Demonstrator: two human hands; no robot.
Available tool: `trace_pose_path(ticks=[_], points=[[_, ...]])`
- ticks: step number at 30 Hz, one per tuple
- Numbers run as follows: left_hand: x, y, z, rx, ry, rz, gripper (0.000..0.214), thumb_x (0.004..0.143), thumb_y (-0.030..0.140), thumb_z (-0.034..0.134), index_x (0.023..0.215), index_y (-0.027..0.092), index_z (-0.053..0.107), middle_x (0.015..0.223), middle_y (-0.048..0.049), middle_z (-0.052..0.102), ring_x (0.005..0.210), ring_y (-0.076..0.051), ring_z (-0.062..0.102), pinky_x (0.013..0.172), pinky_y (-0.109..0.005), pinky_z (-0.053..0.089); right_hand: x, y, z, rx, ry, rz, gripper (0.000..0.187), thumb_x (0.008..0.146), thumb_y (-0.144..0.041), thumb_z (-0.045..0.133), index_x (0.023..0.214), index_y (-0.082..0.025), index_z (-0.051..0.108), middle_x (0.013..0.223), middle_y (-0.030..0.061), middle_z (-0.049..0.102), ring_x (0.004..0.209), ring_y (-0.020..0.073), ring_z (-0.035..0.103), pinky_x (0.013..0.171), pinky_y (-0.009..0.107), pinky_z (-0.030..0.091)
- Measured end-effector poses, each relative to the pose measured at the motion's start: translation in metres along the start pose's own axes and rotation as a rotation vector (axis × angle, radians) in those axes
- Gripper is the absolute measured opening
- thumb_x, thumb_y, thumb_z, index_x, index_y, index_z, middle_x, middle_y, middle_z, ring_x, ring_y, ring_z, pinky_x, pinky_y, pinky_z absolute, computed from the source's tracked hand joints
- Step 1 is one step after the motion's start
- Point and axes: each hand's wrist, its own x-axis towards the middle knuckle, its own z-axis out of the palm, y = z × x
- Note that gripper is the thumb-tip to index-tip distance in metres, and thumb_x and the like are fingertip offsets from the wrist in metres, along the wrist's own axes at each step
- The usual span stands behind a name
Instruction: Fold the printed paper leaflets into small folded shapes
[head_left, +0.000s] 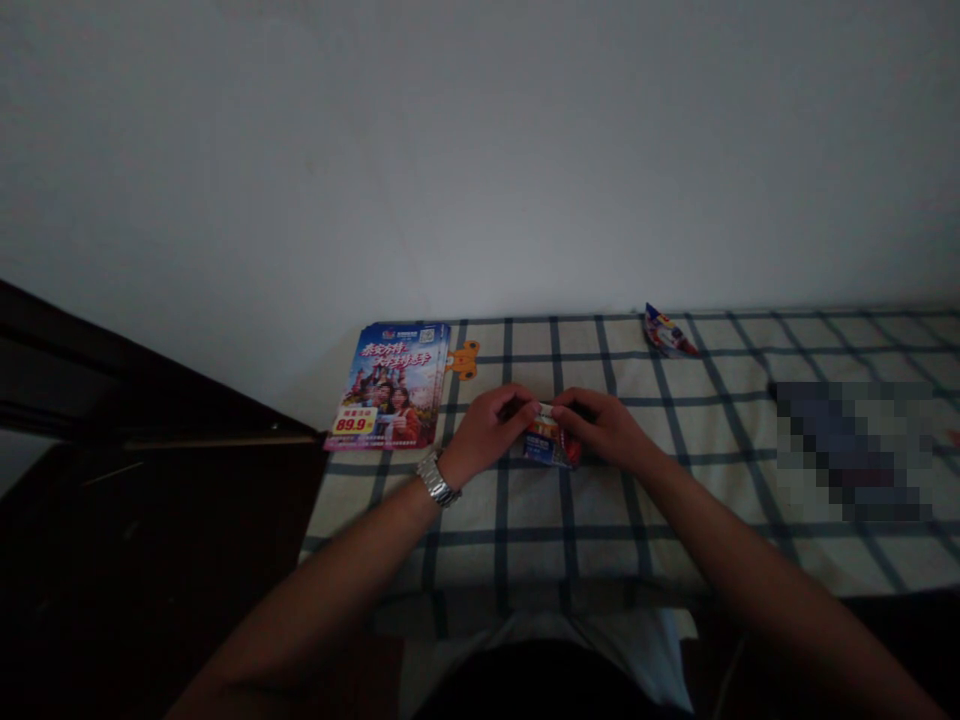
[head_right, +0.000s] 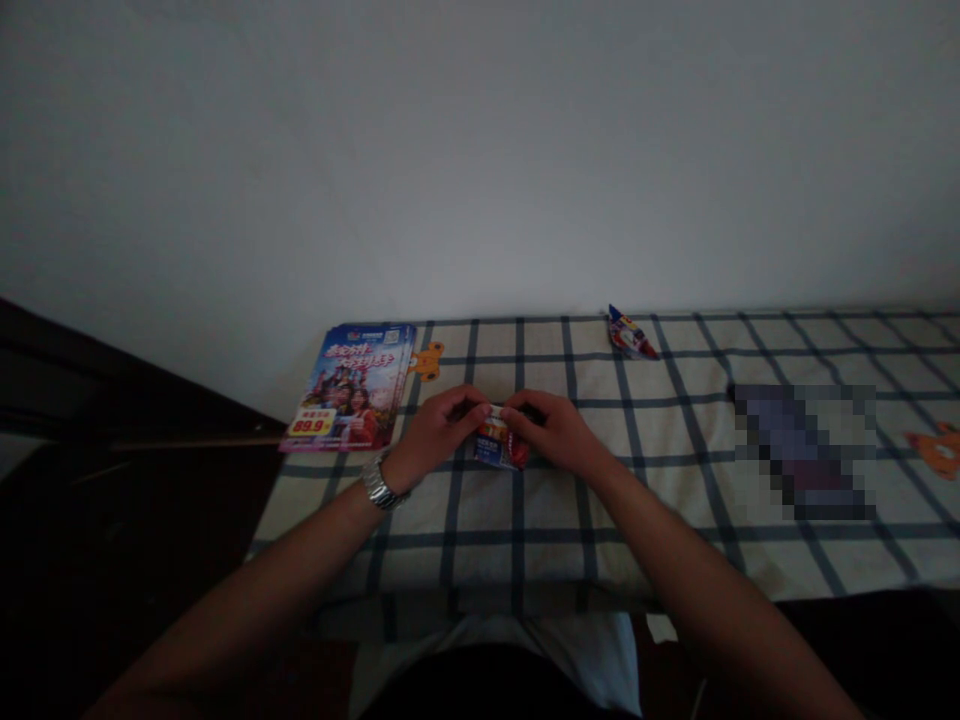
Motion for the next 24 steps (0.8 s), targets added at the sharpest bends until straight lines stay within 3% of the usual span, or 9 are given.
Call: trace_pose_path(ticks=[5,12,24], points=[[0.0001,-0.0003,0.0012,-0.013,-0.007,0.002,0.029,0.098,0.045,0.056,0.092,0.019,0.067,0.082,-0.0013,0.068,0.077,-0.016,0.063,0.071,-0.027,0.048,-0.0002,-0.0001,0.0027,0.131,-0.052,0.079,0.03,0.094,-0.055,0.062,0.092,-0.024,0.065,0.06,-0.0029,0.066,0.049,0.0162,0.063,0.048,0.028,0.053],[0.0013,0.0014,0.0011,-0.055,-0.003,0.0,0.026,0.097,0.04,0.057,0.087,0.018,0.068,0.08,-0.0007,0.067,0.077,-0.016,0.062,0.072,-0.027,0.047,-0.0007,-0.0005,0.0023,0.093,-0.035,0.036,0.029,0.095,-0.053,0.062,0.092,-0.024,0.065,0.059,-0.003,0.065,0.048,0.0156,0.062,0.048,0.028,0.052],[-0.0015,0.002,0.0026,0.037,0.025,0.02,0.026,0.098,0.04,0.058,0.089,0.018,0.07,0.078,0.0004,0.068,0.073,-0.015,0.061,0.068,-0.026,0.044,0.0,0.0004,0.0047,-0.064,-0.003,-0.049,0.028,0.097,-0.048,0.06,0.094,-0.022,0.069,0.078,0.0012,0.071,0.068,0.017,0.065,0.062,0.028,0.051]])
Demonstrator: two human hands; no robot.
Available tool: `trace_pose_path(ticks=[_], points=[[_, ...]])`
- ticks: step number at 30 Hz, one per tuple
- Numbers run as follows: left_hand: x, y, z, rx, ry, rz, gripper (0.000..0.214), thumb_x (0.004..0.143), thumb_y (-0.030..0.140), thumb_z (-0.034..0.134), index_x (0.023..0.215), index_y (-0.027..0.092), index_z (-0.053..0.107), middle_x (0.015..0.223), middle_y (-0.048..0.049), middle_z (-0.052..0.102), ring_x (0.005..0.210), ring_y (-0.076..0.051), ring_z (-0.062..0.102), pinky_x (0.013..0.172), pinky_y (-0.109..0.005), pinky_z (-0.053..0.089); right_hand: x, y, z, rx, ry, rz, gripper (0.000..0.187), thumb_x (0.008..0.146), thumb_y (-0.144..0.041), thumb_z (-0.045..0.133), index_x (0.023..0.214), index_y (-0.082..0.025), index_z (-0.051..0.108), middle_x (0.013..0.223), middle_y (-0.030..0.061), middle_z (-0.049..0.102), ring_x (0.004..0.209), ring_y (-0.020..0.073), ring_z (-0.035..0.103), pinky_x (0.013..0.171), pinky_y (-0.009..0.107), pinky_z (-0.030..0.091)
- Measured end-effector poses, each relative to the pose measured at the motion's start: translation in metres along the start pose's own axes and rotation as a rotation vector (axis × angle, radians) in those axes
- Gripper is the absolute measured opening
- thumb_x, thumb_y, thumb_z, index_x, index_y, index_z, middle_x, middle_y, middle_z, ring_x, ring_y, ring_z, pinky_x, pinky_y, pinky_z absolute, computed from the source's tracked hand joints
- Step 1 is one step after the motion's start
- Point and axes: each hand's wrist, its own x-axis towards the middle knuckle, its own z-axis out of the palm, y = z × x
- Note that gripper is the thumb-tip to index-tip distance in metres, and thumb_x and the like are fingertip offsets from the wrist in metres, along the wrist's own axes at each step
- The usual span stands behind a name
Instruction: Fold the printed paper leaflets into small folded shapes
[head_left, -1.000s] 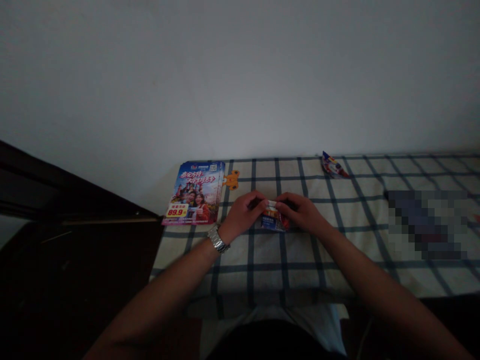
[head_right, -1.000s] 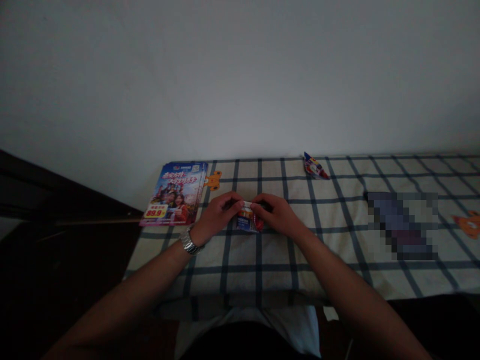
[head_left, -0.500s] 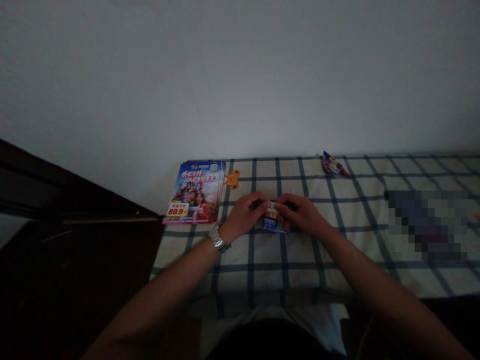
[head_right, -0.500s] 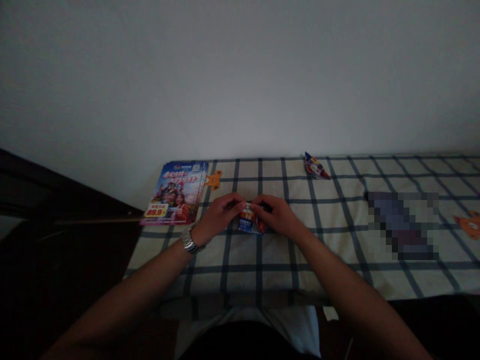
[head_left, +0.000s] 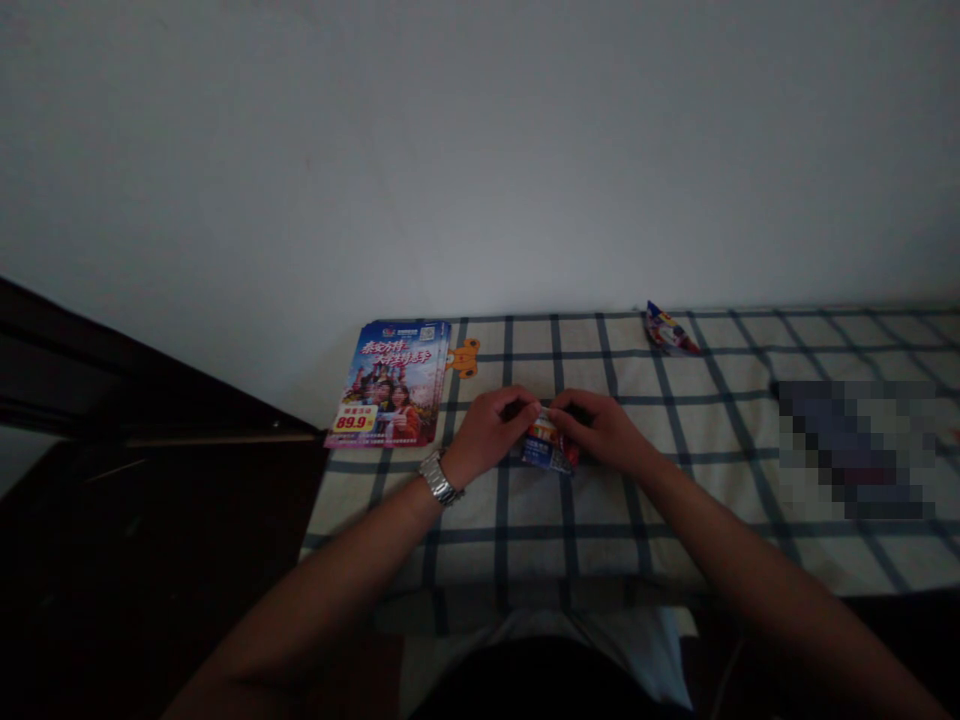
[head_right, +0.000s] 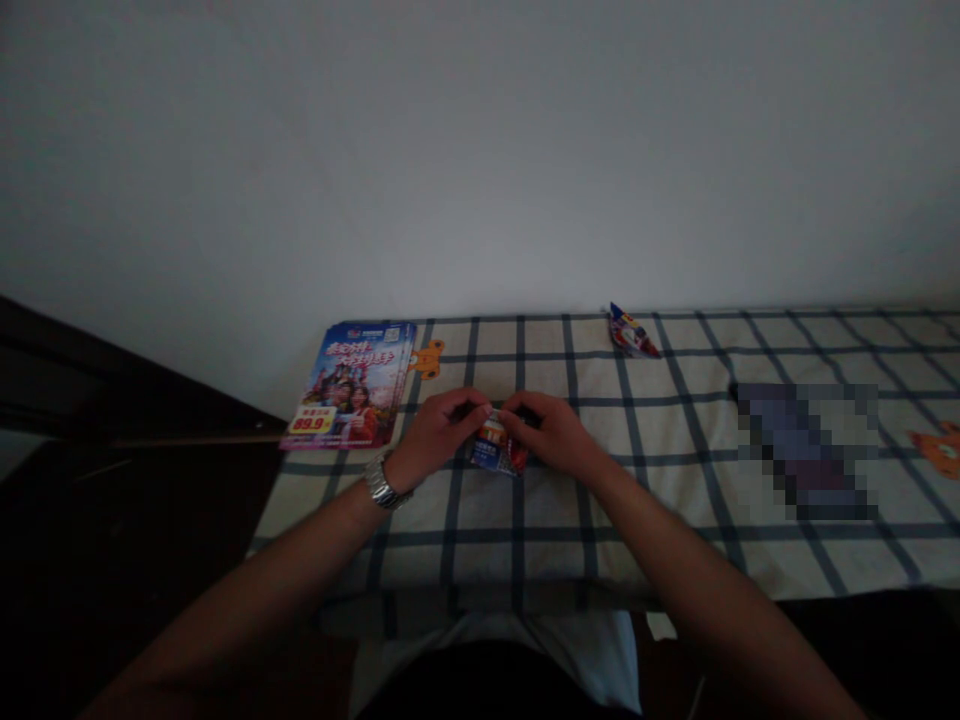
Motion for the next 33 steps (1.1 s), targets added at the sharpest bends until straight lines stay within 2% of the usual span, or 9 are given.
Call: trace_pose_path(ticks=[11,18,24,33], points=[[-0.0011,0.0045,0.0,0.006,-0.025,0.001,0.026,0.097,0.04,0.058,0.09,0.018,0.07,0.078,0.0002,0.067,0.072,-0.015,0.061,0.068,-0.025,0.044,-0.0013,-0.0003,0.0021,0.054,0.0,0.006,0.032,0.098,-0.05,0.058,0.089,-0.021,0.066,0.07,0.0011,0.066,0.061,0.0162,0.062,0.056,0.027,0.048],[-0.0024,0.0009,0.003,-0.002,-0.021,0.012,0.026,0.097,0.041,0.059,0.091,0.018,0.069,0.08,0.0005,0.067,0.074,-0.014,0.062,0.068,-0.025,0.044,0.0,-0.0046,-0.0009,0.01,0.034,-0.059,0.033,0.097,-0.049,0.059,0.083,-0.02,0.067,0.072,0.0015,0.064,0.063,0.0156,0.06,0.059,0.028,0.046],[-0.0024,0.003,0.0026,-0.054,-0.019,0.026,0.022,0.096,0.039,0.06,0.095,0.019,0.068,0.083,0.0001,0.069,0.077,-0.014,0.064,0.071,-0.024,0.047,-0.0011,-0.0045,0.0016,0.06,0.008,-0.026,0.028,0.097,-0.047,0.06,0.087,-0.021,0.068,0.072,0.0011,0.067,0.065,0.0171,0.063,0.06,0.028,0.047],[0.0013,0.0013,-0.0033,-0.043,0.063,-0.011,0.022,0.096,0.038,0.061,0.093,0.018,0.068,0.084,-0.0004,0.069,0.075,-0.015,0.063,0.071,-0.025,0.048,0.0013,0.0012,-0.004,0.046,0.056,-0.032,0.022,0.096,-0.041,0.062,0.092,-0.021,0.068,0.081,0.0018,0.069,0.071,0.0167,0.062,0.064,0.028,0.048]])
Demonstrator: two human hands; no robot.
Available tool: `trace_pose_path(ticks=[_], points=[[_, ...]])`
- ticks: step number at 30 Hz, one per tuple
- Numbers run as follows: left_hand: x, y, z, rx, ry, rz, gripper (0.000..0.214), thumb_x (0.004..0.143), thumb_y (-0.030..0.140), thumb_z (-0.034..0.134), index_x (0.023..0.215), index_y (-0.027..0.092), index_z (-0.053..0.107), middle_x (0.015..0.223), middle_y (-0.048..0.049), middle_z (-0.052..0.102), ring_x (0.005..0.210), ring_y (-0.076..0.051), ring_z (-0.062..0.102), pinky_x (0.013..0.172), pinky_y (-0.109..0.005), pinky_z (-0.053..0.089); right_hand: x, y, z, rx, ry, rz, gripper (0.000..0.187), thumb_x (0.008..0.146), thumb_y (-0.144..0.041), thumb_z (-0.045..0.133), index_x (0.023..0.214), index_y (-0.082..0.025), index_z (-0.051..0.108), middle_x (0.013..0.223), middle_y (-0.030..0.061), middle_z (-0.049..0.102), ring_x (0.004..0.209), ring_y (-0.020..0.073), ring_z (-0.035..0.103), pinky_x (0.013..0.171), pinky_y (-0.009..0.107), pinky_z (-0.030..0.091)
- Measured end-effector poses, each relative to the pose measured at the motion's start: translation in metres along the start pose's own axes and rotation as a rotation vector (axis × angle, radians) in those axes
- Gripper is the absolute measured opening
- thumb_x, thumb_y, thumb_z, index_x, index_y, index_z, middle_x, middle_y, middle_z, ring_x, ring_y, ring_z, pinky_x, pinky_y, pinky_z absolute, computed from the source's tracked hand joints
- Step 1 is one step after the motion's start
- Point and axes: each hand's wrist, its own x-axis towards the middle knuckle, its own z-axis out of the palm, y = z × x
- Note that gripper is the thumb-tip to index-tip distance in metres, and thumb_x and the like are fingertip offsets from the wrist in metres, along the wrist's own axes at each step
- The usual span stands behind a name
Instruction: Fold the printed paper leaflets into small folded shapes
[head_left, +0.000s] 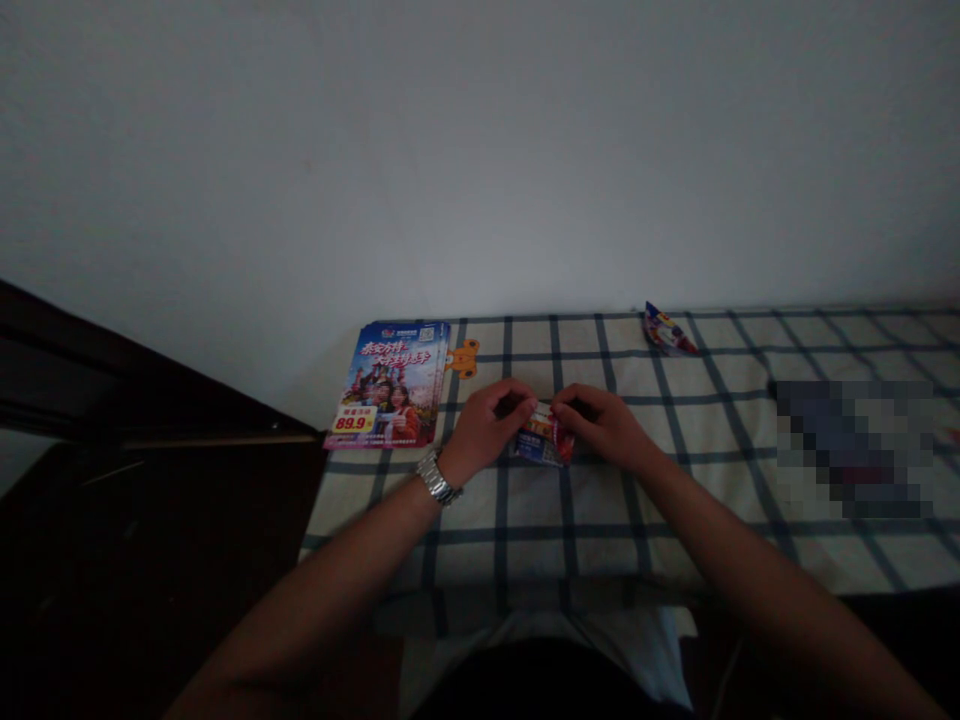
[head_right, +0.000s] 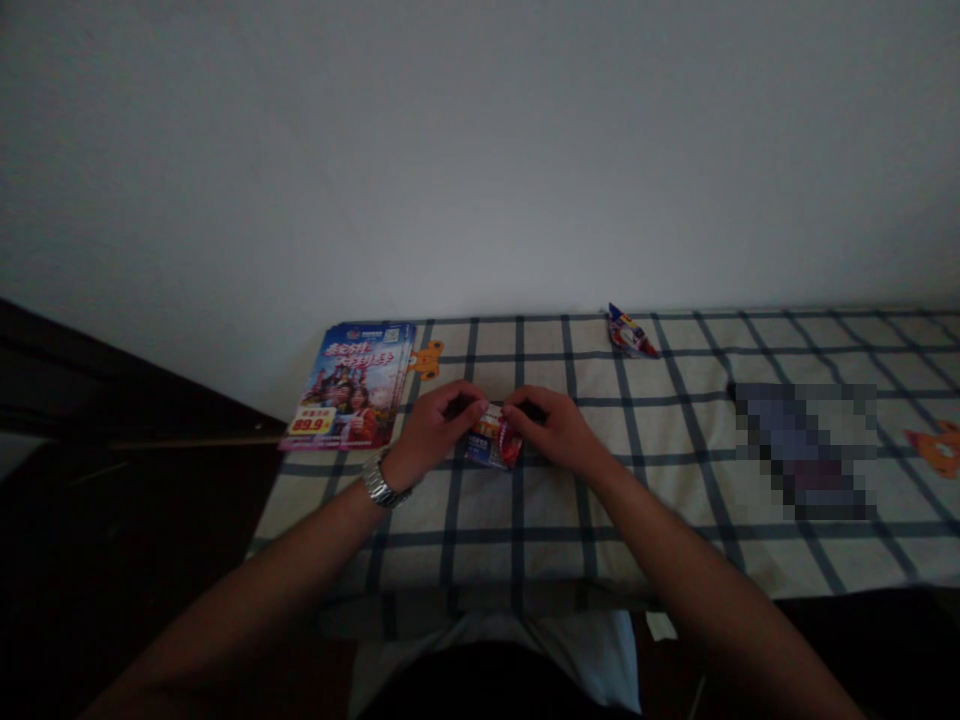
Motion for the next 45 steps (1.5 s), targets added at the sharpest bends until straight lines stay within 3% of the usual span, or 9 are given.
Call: trace_pose_path(ticks=[16,27,35,45], points=[[-0.003,0.0016,0.0016,0.037,-0.014,-0.01,0.027,0.097,0.042,0.059,0.087,0.018,0.066,0.077,0.0005,0.066,0.071,-0.015,0.06,0.067,-0.026,0.044,-0.0008,-0.0022,-0.0007,-0.053,0.005,-0.017,0.016,0.094,-0.035,0.062,0.089,-0.021,0.068,0.08,0.0012,0.069,0.071,0.0168,0.062,0.066,0.029,0.047],[-0.0042,0.0023,0.0036,0.081,-0.11,0.049,0.023,0.098,0.041,0.056,0.098,0.02,0.066,0.09,-0.0009,0.069,0.082,-0.017,0.064,0.075,-0.028,0.048,-0.0019,-0.0061,0.003,-0.065,-0.039,-0.022,0.024,0.095,-0.042,0.062,0.088,-0.02,0.07,0.075,0.001,0.069,0.067,0.0158,0.061,0.062,0.027,0.045],[-0.0018,0.0007,0.002,0.104,-0.034,0.002,0.022,0.097,0.038,0.058,0.096,0.019,0.068,0.089,-0.0016,0.07,0.079,-0.017,0.064,0.073,-0.028,0.048,-0.0006,-0.0017,0.0005,-0.069,-0.019,-0.007,0.026,0.097,-0.045,0.061,0.094,-0.021,0.07,0.081,0.0025,0.071,0.069,0.0169,0.062,0.063,0.029,0.046],[-0.0033,0.0009,0.0024,0.095,-0.052,0.021,0.023,0.097,0.04,0.058,0.097,0.019,0.067,0.088,-0.0014,0.07,0.081,-0.017,0.065,0.075,-0.028,0.049,-0.0016,-0.0019,-0.0003,-0.083,-0.015,-0.02,0.025,0.097,-0.042,0.06,0.09,-0.02,0.069,0.076,0.0017,0.069,0.067,0.0159,0.061,0.061,0.028,0.045]])
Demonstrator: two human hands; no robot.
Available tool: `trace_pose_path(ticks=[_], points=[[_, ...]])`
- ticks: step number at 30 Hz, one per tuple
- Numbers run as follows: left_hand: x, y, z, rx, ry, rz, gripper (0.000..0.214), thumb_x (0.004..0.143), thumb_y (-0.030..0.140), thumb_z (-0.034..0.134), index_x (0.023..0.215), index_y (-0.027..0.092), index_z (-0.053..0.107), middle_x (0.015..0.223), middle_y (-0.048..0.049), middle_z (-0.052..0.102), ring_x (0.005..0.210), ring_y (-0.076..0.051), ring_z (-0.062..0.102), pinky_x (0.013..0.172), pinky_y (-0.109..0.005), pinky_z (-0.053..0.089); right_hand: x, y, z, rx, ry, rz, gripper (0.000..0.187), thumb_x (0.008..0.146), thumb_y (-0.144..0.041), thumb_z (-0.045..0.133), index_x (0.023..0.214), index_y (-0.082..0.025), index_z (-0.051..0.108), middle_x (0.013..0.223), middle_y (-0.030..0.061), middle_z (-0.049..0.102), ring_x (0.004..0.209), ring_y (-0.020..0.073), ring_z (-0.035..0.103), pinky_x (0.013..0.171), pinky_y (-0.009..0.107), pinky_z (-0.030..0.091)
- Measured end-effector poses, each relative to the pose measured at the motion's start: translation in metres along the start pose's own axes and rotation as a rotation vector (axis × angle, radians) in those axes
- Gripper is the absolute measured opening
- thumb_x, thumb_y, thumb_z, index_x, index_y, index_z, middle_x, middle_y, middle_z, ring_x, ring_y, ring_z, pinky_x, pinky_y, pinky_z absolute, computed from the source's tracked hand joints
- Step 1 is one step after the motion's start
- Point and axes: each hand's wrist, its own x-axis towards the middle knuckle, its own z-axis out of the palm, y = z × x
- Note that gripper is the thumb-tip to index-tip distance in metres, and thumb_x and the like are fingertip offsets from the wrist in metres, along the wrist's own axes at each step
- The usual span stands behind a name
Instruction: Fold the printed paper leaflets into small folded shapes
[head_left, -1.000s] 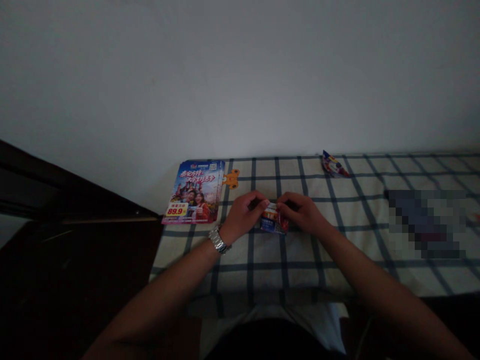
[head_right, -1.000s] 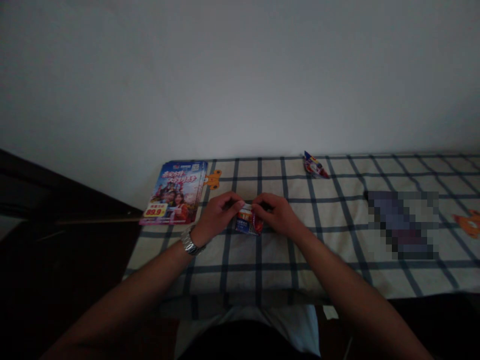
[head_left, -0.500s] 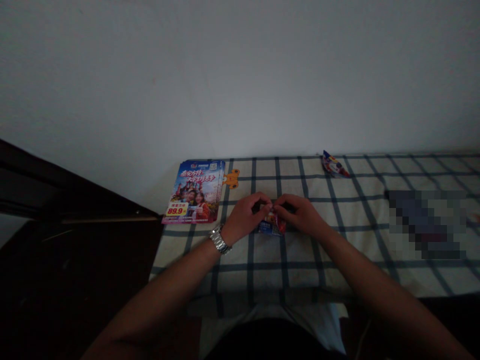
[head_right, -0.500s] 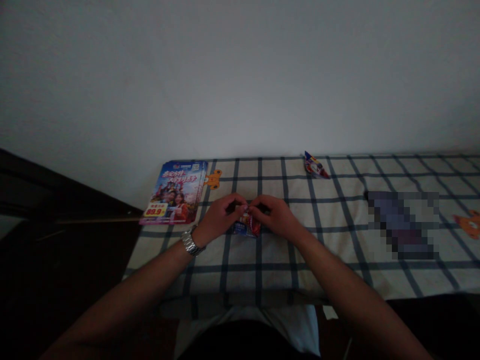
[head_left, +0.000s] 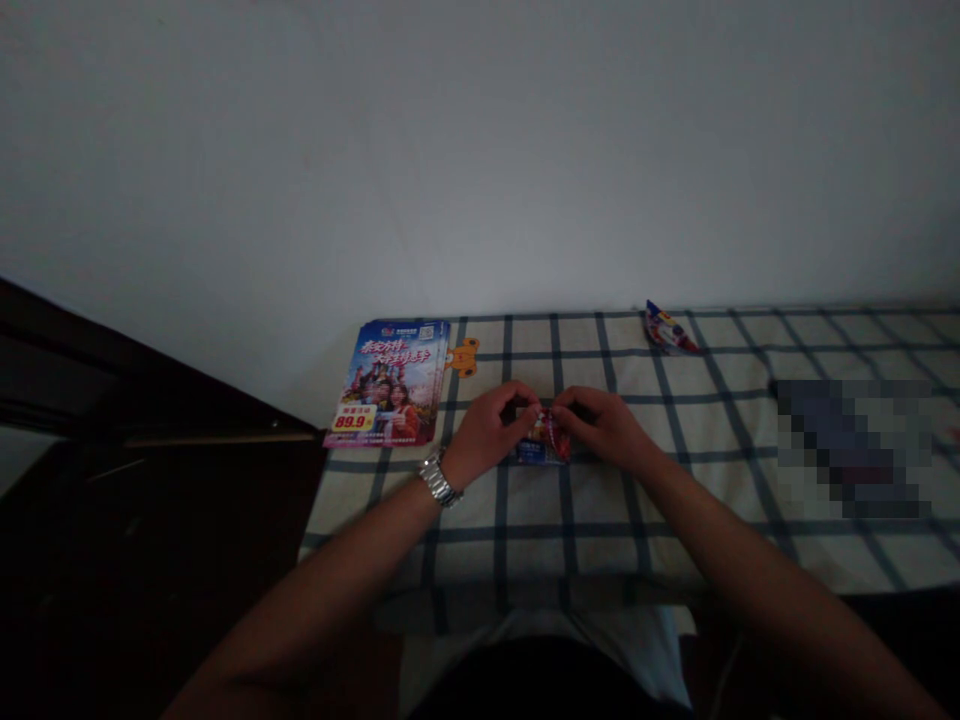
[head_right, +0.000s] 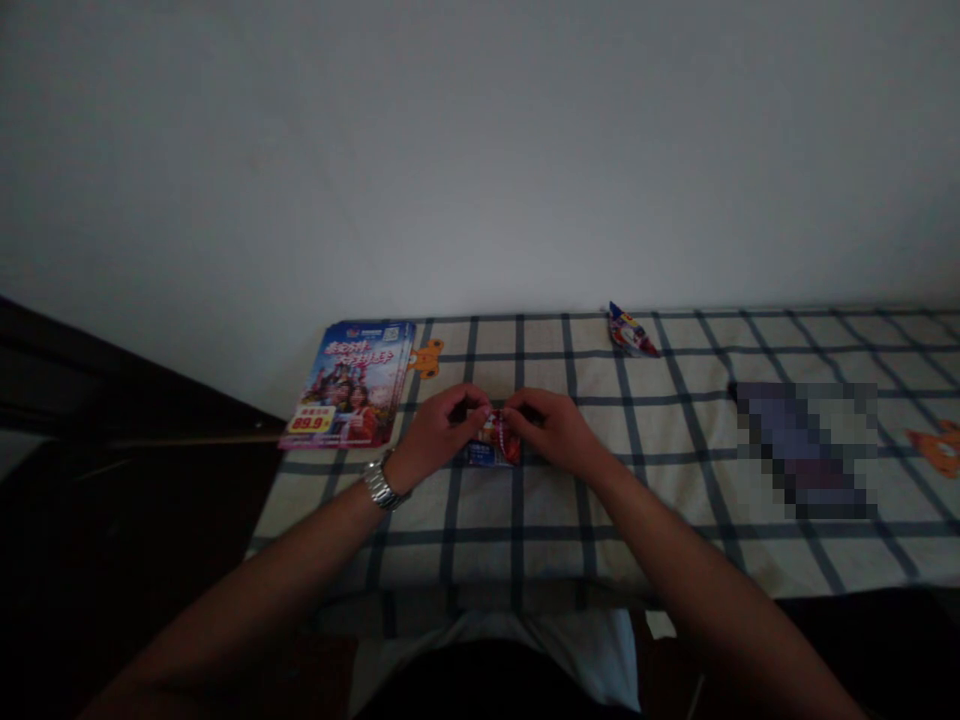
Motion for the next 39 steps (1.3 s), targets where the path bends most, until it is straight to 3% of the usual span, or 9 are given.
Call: trace_pose_path(ticks=[7,17,39], points=[[-0.0001,0.0019,0.0002,-0.028,-0.043,0.025,0.019,0.095,0.038,0.062,0.096,0.021,0.069,0.096,-0.0021,0.073,0.091,-0.018,0.068,0.084,-0.03,0.052,-0.0002,-0.0015,0.0007,0.014,-0.036,-0.028,0.025,0.098,-0.043,0.06,0.089,-0.021,0.069,0.078,0.0025,0.07,0.069,0.0173,0.064,0.063,0.029,0.047],[0.0018,0.0005,-0.0039,-0.015,0.029,-0.011,0.02,0.095,0.038,0.061,0.095,0.019,0.069,0.094,-0.0026,0.073,0.088,-0.018,0.067,0.083,-0.03,0.051,0.0007,-0.0002,-0.0016,-0.03,0.03,-0.005,0.025,0.097,-0.044,0.06,0.096,-0.022,0.069,0.084,0.0032,0.071,0.073,0.0186,0.062,0.066,0.03,0.046],[0.0006,0.002,-0.0016,-0.037,-0.047,0.037,0.018,0.095,0.035,0.061,0.094,0.019,0.068,0.092,-0.0018,0.071,0.085,-0.017,0.065,0.08,-0.027,0.05,0.0001,-0.0035,-0.0012,-0.024,0.002,-0.055,0.026,0.097,-0.043,0.059,0.087,-0.021,0.068,0.078,0.0022,0.069,0.068,0.0165,0.059,0.063,0.029,0.044]])
